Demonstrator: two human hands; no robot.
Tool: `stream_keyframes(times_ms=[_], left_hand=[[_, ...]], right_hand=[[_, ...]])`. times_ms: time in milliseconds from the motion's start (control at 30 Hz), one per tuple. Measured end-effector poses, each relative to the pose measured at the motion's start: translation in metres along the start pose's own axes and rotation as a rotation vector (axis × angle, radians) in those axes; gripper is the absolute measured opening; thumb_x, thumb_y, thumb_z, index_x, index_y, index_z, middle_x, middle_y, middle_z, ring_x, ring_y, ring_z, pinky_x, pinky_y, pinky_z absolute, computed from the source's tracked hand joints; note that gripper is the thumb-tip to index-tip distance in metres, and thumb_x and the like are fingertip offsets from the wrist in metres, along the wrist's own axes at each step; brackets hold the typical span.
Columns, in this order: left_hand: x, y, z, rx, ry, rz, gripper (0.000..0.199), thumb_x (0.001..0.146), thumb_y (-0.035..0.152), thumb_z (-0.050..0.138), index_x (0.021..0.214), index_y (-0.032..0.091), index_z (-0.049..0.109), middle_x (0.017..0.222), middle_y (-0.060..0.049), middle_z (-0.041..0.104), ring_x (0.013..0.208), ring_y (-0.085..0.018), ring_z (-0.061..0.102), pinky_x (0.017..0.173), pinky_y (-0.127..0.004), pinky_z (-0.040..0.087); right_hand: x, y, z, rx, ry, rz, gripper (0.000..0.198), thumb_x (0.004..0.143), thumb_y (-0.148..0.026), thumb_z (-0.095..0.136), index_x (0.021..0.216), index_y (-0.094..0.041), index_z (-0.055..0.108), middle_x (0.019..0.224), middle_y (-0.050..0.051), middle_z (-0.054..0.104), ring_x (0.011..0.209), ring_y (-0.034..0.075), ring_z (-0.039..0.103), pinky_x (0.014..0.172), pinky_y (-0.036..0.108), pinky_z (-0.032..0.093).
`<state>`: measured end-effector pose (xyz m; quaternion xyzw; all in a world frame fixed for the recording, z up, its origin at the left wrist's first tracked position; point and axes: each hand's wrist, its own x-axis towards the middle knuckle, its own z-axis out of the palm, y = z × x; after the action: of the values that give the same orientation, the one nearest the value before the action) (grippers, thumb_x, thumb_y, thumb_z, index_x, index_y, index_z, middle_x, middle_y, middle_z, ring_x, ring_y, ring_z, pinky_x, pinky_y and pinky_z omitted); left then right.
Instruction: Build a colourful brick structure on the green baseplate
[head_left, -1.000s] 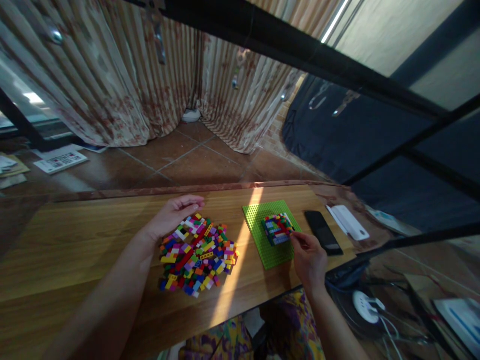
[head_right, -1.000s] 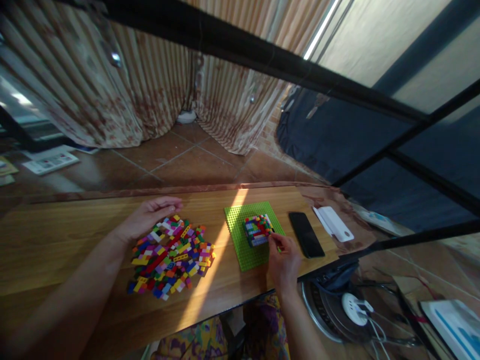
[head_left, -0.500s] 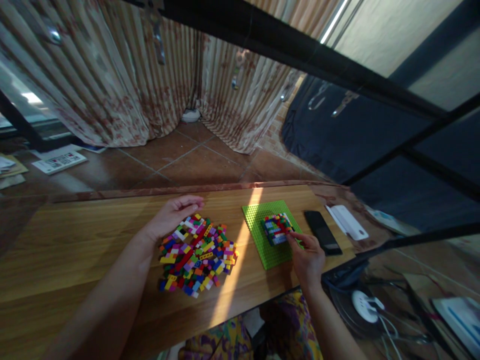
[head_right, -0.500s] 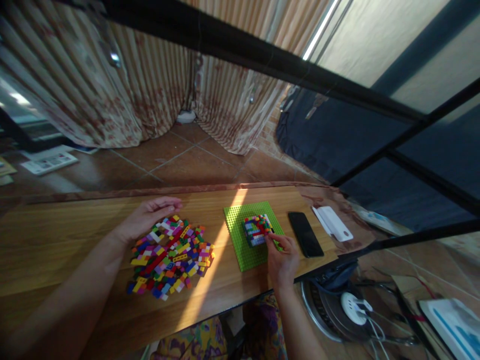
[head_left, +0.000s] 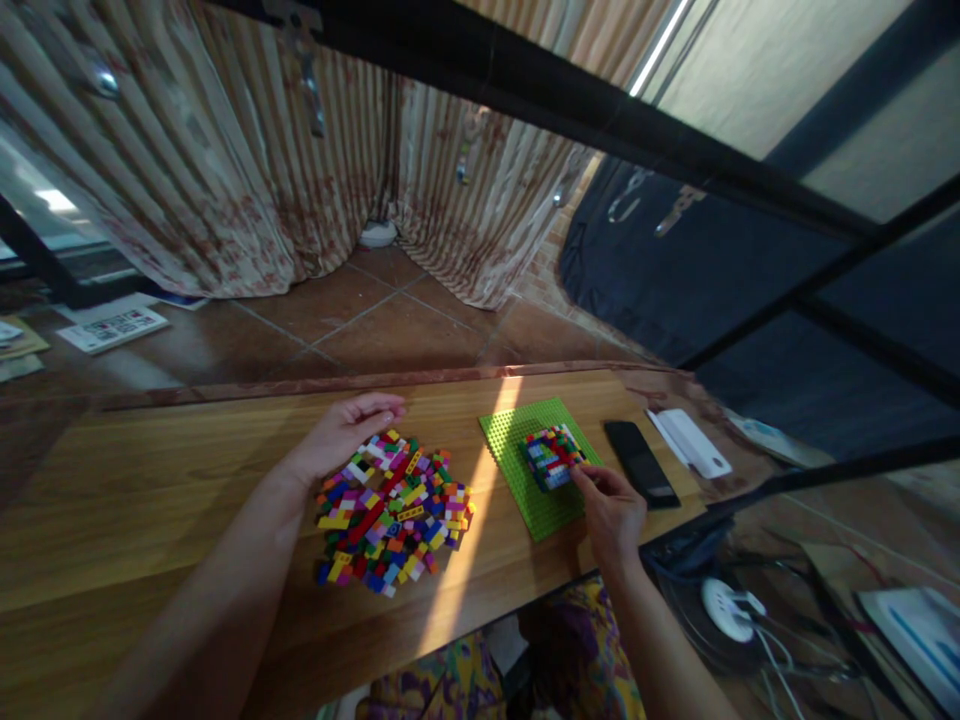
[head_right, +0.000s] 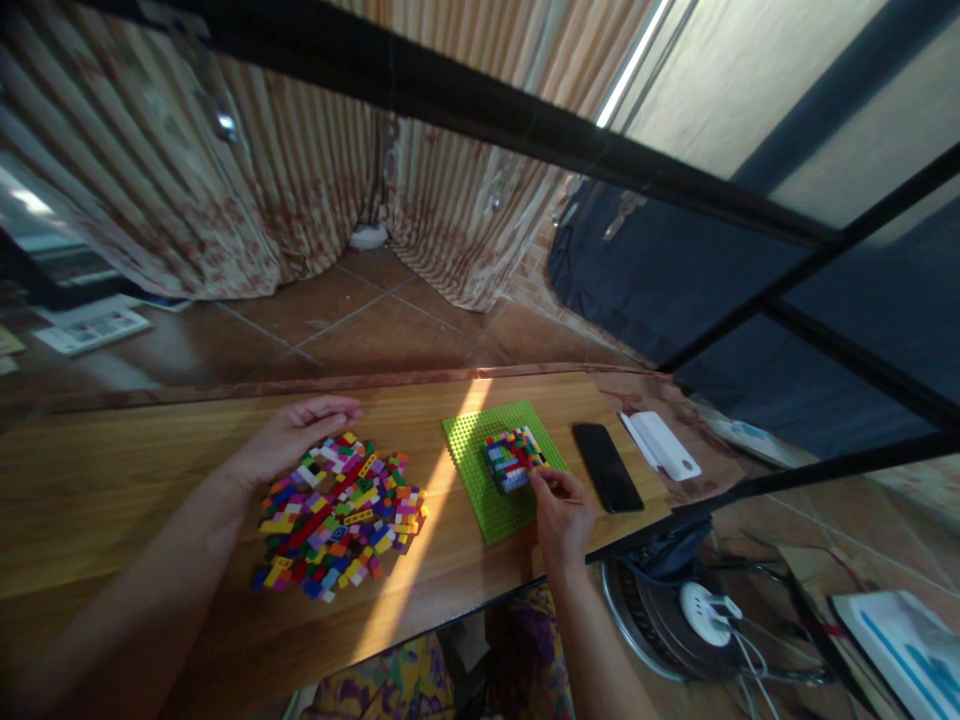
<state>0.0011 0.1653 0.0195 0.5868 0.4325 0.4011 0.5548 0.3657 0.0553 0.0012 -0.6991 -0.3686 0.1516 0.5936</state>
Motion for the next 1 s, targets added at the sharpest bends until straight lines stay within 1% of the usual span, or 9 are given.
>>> stream_keyframes(times_ms=[133, 333, 433, 533, 767, 900, 1000], left_hand=[[0.0, -0.001, -0.001, -0.004, -0.003, 0.008, 0.042, 0.077, 0.045, 0.069, 0.11, 0.02, 0.066, 0.108, -0.007, 0.073, 0.104, -0.022, 0.066, 0.099, -0.039, 0.048], [0.0, -0.001, -0.001, -0.007, 0.004, 0.018, 0.042, 0.076, 0.046, 0.07, 0.11, 0.02, 0.067, 0.108, -0.007, 0.073, 0.104, -0.022, 0.066, 0.097, -0.039, 0.049], [0.001, -0.002, -0.001, -0.017, -0.012, 0.016, 0.043, 0.076, 0.046, 0.07, 0.11, 0.02, 0.067, 0.109, -0.008, 0.073, 0.104, -0.022, 0.066, 0.097, -0.039, 0.049], [0.002, -0.004, -0.002, -0.028, -0.017, 0.019, 0.042, 0.077, 0.045, 0.07, 0.111, 0.021, 0.067, 0.11, -0.007, 0.072, 0.105, -0.022, 0.066, 0.098, -0.039, 0.048], [0.002, -0.003, -0.001, -0.024, -0.016, 0.015, 0.042, 0.077, 0.045, 0.07, 0.111, 0.02, 0.067, 0.11, -0.007, 0.072, 0.105, -0.022, 0.066, 0.099, -0.039, 0.047], [0.001, -0.003, -0.001, -0.022, -0.01, 0.01, 0.04, 0.078, 0.043, 0.07, 0.111, 0.021, 0.067, 0.109, -0.006, 0.072, 0.103, -0.02, 0.066, 0.099, -0.038, 0.047], [0.001, -0.004, -0.001, -0.024, -0.01, 0.01, 0.039, 0.078, 0.043, 0.069, 0.111, 0.021, 0.067, 0.109, -0.006, 0.072, 0.103, -0.02, 0.066, 0.099, -0.037, 0.047]], right_hand=[[-0.001, -0.002, -0.001, 0.018, -0.03, 0.03, 0.03, 0.061, -0.043, 0.079, 0.07, -0.016, 0.07, 0.066, 0.003, 0.068, 0.065, 0.017, 0.061, 0.064, 0.028, 0.046], [-0.013, -0.006, -0.011, -0.159, -0.069, 0.1, 0.035, 0.065, -0.048, 0.075, 0.074, -0.014, 0.072, 0.067, 0.004, 0.07, 0.065, 0.019, 0.062, 0.064, 0.029, 0.045], [-0.025, -0.011, -0.015, -0.243, -0.092, 0.082, 0.036, 0.068, -0.049, 0.071, 0.077, -0.014, 0.073, 0.071, 0.006, 0.071, 0.069, 0.021, 0.064, 0.065, 0.031, 0.046], [-0.031, -0.015, -0.015, -0.261, -0.085, 0.066, 0.036, 0.071, -0.049, 0.069, 0.08, -0.014, 0.073, 0.075, 0.008, 0.072, 0.073, 0.022, 0.065, 0.068, 0.032, 0.047], [-0.017, -0.015, -0.011, -0.221, -0.061, 0.043, 0.04, 0.073, -0.052, 0.067, 0.085, -0.013, 0.073, 0.08, 0.009, 0.073, 0.077, 0.023, 0.066, 0.07, 0.031, 0.047], [-0.013, -0.015, -0.016, -0.265, -0.052, 0.023, 0.041, 0.075, -0.051, 0.064, 0.089, -0.013, 0.073, 0.081, 0.009, 0.073, 0.076, 0.022, 0.065, 0.07, 0.032, 0.047], [-0.013, -0.015, -0.025, -0.354, -0.035, 0.001, 0.04, 0.075, -0.049, 0.062, 0.09, -0.013, 0.072, 0.082, 0.01, 0.072, 0.075, 0.023, 0.064, 0.069, 0.033, 0.046]])
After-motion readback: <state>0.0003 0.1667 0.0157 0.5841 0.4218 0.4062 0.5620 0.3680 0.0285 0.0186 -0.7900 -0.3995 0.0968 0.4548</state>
